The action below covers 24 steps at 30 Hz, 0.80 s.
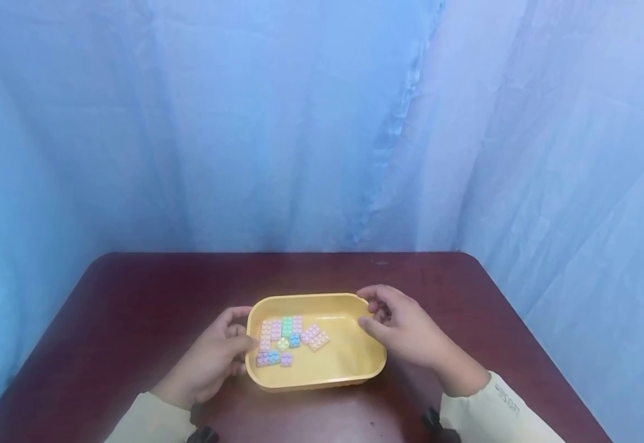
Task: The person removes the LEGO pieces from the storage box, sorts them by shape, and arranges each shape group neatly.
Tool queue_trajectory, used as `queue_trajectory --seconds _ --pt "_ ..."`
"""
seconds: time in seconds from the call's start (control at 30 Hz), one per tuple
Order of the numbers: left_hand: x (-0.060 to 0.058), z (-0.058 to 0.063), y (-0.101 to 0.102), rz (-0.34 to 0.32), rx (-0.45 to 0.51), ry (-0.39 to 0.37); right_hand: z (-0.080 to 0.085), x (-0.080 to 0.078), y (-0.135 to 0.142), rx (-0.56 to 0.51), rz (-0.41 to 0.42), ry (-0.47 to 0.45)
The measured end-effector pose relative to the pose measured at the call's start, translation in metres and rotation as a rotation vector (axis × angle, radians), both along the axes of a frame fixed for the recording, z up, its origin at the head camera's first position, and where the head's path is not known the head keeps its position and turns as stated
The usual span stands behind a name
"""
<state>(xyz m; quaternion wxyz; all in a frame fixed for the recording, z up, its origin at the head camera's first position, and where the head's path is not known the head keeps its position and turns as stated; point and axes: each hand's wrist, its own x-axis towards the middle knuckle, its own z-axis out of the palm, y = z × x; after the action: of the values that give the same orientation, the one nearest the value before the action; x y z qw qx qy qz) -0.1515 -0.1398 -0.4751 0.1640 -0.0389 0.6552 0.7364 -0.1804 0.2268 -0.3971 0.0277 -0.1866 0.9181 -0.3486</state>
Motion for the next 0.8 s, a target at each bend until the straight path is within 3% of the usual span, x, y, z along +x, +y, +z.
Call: queue_trajectory --seconds 0.27,0.8 --pt "0.0 -0.001 -0.001 -0.006 0.001 0.007 0.014 -0.027 -0.03 0.108 0.123 -0.065" --pt "-0.001 -0.002 0.003 -0.015 0.021 0.024 0.002 -0.059 -0.059 0.291 0.335 -0.14"
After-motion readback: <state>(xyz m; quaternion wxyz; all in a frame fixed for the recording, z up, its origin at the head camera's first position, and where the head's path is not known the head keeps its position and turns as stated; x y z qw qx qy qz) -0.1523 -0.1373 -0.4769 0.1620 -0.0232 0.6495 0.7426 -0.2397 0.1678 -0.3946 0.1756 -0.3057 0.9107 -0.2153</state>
